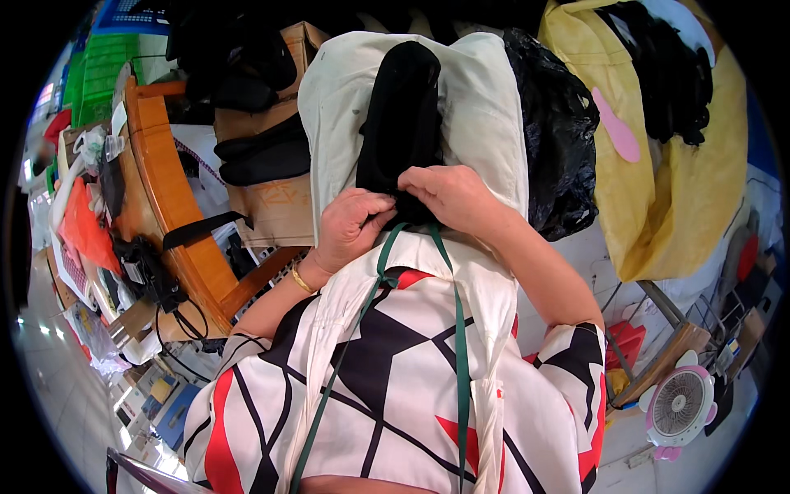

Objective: The person hand-sews a black shoe using a needle and thread, repeatedly pulling the thread through the shoe's upper. The person works on multiple shoes, picking them up from a nearby pile and placing them back down after stitching.

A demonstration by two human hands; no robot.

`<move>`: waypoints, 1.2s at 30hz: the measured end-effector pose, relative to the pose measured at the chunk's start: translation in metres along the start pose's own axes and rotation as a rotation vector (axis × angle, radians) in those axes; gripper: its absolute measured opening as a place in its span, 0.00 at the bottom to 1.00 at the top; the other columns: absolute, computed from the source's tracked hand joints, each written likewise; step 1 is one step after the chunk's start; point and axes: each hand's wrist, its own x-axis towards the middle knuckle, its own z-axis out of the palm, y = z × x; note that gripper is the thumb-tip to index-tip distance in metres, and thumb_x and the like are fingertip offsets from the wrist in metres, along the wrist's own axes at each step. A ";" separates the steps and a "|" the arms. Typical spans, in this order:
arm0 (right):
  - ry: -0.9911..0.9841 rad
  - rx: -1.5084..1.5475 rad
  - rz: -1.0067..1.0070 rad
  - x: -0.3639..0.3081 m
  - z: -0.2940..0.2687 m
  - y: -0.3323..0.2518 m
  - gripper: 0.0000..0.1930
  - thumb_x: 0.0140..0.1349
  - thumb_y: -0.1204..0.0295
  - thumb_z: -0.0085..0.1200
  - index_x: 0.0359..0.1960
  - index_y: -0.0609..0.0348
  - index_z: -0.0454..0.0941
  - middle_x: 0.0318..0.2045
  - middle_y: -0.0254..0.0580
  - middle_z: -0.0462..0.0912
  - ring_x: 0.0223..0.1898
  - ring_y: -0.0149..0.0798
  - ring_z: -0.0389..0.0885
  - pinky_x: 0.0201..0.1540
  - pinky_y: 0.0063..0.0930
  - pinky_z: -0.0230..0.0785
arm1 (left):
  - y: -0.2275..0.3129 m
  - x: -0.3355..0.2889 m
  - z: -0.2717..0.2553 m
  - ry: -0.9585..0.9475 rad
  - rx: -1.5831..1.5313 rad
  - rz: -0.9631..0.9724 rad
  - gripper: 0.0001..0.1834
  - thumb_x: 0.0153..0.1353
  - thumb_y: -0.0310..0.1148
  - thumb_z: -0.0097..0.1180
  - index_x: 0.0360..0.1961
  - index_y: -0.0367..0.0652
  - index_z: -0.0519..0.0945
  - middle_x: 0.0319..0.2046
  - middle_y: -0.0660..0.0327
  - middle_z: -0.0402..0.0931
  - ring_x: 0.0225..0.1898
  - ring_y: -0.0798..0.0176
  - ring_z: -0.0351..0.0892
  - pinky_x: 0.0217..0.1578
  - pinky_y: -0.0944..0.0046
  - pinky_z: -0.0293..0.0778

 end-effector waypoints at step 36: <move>0.144 0.018 0.083 0.021 0.001 -0.045 0.08 0.60 0.73 0.62 0.41 0.58 0.80 0.32 0.42 0.73 0.31 0.41 0.76 0.34 0.30 0.69 | 0.004 -0.001 -0.029 0.001 0.292 0.300 0.13 0.48 0.25 0.63 0.38 0.45 0.83 0.35 0.62 0.81 0.36 0.57 0.80 0.35 0.61 0.78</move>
